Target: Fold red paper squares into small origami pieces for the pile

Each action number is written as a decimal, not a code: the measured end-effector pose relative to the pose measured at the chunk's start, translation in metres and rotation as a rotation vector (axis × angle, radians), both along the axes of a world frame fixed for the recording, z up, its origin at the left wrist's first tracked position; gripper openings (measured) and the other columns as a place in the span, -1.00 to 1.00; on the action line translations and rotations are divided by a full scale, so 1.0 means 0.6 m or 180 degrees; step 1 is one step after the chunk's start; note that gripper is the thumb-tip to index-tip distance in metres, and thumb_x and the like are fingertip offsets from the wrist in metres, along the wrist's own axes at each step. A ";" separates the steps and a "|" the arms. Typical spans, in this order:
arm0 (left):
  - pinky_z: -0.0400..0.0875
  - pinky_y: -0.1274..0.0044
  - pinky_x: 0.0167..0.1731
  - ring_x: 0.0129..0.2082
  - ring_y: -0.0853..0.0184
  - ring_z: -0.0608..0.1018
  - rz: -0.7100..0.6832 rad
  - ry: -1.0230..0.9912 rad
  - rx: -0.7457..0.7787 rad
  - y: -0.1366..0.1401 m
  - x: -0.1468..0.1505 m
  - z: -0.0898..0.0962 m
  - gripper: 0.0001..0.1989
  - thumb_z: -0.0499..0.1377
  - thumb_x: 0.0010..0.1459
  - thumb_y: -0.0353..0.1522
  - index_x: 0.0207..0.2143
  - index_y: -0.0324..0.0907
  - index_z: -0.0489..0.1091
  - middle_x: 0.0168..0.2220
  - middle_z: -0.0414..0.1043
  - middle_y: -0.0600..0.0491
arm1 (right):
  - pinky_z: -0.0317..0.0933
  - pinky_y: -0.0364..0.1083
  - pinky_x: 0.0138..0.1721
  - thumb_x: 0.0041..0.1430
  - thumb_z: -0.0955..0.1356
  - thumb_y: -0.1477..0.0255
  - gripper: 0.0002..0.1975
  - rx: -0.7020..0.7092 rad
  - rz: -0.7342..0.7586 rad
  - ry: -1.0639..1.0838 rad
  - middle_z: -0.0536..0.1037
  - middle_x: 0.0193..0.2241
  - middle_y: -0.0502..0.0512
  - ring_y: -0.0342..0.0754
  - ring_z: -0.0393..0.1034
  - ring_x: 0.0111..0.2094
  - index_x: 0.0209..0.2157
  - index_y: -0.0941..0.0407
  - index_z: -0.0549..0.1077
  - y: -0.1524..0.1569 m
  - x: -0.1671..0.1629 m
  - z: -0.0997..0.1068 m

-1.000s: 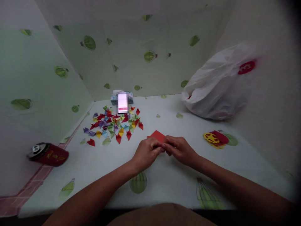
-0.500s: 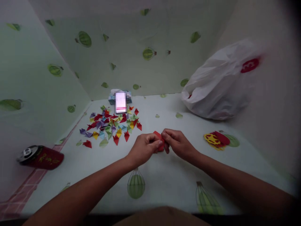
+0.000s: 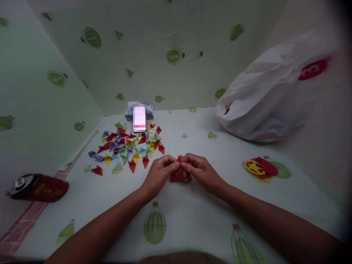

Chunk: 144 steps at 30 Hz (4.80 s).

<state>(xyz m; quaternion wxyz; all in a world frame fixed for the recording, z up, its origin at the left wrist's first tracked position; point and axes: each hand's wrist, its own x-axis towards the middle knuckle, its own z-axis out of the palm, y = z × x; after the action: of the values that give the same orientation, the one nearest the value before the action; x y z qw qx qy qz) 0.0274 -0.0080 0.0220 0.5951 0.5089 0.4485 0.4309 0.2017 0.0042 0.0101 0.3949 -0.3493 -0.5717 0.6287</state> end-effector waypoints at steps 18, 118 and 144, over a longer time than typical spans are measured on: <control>0.30 0.56 -0.45 -0.51 0.42 0.40 0.0091 0.0072 0.0065 -0.016 0.008 -0.032 -0.69 0.18 0.28 -0.14 -0.39 -0.19 0.33 -0.51 0.35 0.15 | 0.18 -0.17 -0.50 0.34 0.30 0.39 -0.74 0.1080 -0.0316 -0.0840 0.46 -0.61 -0.02 -0.16 0.32 -0.58 -0.47 0.11 0.36 -0.026 -0.008 -0.029; 0.50 0.62 -0.33 -0.43 0.46 0.60 -0.0097 -0.0653 0.0101 -0.030 0.009 -0.034 -0.77 0.45 0.07 -0.29 -0.34 -0.21 0.50 -0.44 0.56 0.14 | 0.26 -0.13 -0.34 0.29 0.35 0.56 -0.92 0.2257 -0.0649 -0.1121 0.56 -0.40 0.04 -0.11 0.44 -0.40 -0.30 0.12 0.43 -0.050 0.024 -0.014; 0.47 0.55 -0.28 -0.36 0.37 0.56 -0.0334 0.0158 0.0862 -0.024 0.004 -0.039 -0.92 0.27 0.21 -0.39 -0.35 -0.20 0.52 -0.38 0.50 0.06 | 0.27 -0.12 -0.32 0.28 0.33 0.58 -0.88 0.1875 -0.0701 -0.0956 0.53 -0.42 0.02 -0.12 0.43 -0.39 -0.34 0.12 0.45 -0.051 0.028 -0.006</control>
<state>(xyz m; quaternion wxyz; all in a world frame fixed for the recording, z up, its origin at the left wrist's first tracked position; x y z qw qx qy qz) 0.0299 -0.0224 -0.0014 0.5314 0.6178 0.3736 0.4431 0.2186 -0.0264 0.0064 0.4556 -0.3684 -0.7392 0.3320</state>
